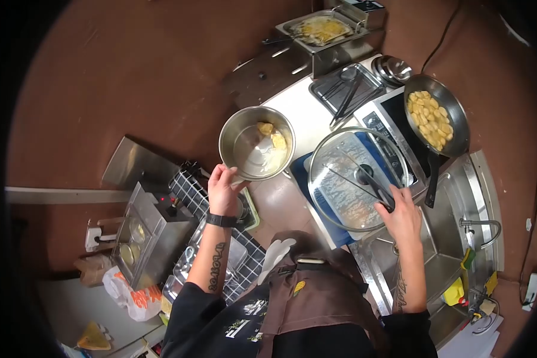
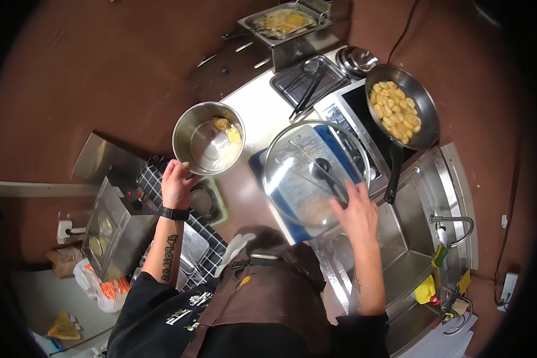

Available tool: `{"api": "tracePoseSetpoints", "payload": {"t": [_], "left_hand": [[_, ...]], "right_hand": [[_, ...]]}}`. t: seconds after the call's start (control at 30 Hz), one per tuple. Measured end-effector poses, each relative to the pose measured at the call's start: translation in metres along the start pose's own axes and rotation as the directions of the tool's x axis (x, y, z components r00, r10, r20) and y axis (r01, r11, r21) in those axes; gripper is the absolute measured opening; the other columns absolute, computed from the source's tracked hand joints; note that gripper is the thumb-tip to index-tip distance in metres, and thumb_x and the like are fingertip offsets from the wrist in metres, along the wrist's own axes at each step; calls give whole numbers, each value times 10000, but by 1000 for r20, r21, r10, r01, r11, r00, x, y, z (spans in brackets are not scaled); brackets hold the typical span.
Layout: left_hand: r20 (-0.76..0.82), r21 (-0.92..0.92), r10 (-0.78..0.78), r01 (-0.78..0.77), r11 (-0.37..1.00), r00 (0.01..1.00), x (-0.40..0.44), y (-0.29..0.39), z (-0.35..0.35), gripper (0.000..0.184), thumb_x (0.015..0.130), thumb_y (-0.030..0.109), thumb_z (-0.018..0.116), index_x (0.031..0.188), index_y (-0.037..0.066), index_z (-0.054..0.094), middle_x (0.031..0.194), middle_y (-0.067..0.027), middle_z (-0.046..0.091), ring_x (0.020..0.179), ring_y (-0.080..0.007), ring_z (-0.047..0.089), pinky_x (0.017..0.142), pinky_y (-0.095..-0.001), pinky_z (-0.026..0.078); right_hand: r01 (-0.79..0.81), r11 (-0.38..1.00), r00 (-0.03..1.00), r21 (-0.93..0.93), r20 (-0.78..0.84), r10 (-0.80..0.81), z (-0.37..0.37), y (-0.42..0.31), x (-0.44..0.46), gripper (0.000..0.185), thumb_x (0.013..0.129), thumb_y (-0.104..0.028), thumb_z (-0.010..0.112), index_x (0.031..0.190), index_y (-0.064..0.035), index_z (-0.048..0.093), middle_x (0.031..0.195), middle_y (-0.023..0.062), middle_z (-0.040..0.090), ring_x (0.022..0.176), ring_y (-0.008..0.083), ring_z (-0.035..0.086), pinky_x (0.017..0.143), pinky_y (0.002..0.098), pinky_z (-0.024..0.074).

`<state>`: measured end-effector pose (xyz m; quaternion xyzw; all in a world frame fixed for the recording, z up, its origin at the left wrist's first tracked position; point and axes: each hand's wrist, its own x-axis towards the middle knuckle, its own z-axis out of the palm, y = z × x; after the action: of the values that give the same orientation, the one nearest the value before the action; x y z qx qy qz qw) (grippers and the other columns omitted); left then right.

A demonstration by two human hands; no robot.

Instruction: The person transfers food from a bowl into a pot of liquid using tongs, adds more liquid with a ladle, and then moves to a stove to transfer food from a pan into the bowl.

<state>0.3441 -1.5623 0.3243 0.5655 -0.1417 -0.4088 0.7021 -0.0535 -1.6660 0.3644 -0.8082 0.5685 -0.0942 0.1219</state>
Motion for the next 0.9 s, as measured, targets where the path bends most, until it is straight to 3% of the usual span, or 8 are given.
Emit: {"api": "tracePoseSetpoints", "payload": {"t": [0.07, 0.17, 0.27, 0.33, 0.4, 0.47, 0.7, 0.9], "left_hand": [[24, -13, -13, 13, 1000, 1000, -3, 2, 20, 103, 919, 94, 575, 848, 142, 518, 845, 32, 558, 815, -110, 587, 718, -388, 572], [-8, -31, -2, 2, 1000, 1000, -12, 5, 48, 95, 926, 88, 561, 857, 142, 526, 837, 29, 577, 815, -109, 593, 714, -389, 571], [96, -78, -6, 13, 997, 995, -13, 7, 61, 86, 952, 93, 540, 880, 140, 531, 850, 28, 603, 828, -101, 602, 721, -396, 572], [138, -56, -19, 27, 998, 990, -15, 11, 72, 81, 982, 101, 521, 907, 133, 516, 870, 27, 602, 828, -92, 602, 733, -384, 582], [177, -54, -28, 38, 998, 984, -17, 14, 84, 85, 978, 92, 522, 902, 127, 510, 878, 27, 601, 830, -89, 601, 731, -371, 583], [191, -46, -30, 40, 998, 981, -20, 15, 97, 87, 973, 77, 523, 899, 119, 507, 878, 23, 599, 828, -89, 599, 724, -358, 583], [163, 1, -47, 47, 999, 986, -30, 13, 142, 115, 942, 23, 529, 875, 111, 498, 870, 12, 573, 805, -97, 591, 723, -342, 595], [250, 43, -66, 57, 997, 966, -21, 5, 193, 119, 933, 23, 552, 884, 121, 504, 886, 19, 558, 826, -92, 589, 683, -319, 588]], "right_hand": [[-41, 999, 998, 25, -38, 42, -17, 1, -6, 440, 862, -327, 660, 1206, -58, 605, 1055, 142, 640, 897, 343, 667, 785, 466, 514], [-86, 937, 996, 339, 23, 83, -59, 4, -21, 417, 911, -306, 618, 1231, -39, 608, 1109, 171, 658, 905, 338, 670, 812, 429, 518], [-110, 953, 987, 283, -82, 138, -107, 36, -15, 430, 912, -309, 618, 1257, -52, 604, 1118, 178, 665, 913, 328, 674, 822, 417, 519], [-354, 921, 929, 165, -53, 366, -142, 59, 6, 425, 906, -294, 618, 1269, -73, 607, 1109, 177, 674, 926, 324, 676, 834, 414, 522], [-344, 937, 922, -64, -210, 324, -149, 110, 32, 384, 886, -258, 622, 1228, -87, 642, 1088, 169, 687, 970, 327, 670, 862, 428, 523], [-335, 899, 938, -283, -193, 289, -151, 160, 63, 344, 855, -230, 622, 1163, -90, 683, 1072, 165, 695, 1014, 330, 660, 891, 441, 522], [-304, 883, 923, -358, 121, 366, -132, 190, 149, 288, 826, -176, 573, 1053, -101, 732, 1111, 165, 692, 1066, 317, 652, 943, 417, 511], [-240, 912, 960, -334, 58, 274, -105, 213, 172, 296, 823, -99, 530, 1031, -119, 741, 1087, 168, 695, 1031, 338, 657, 932, 429, 508]]}}
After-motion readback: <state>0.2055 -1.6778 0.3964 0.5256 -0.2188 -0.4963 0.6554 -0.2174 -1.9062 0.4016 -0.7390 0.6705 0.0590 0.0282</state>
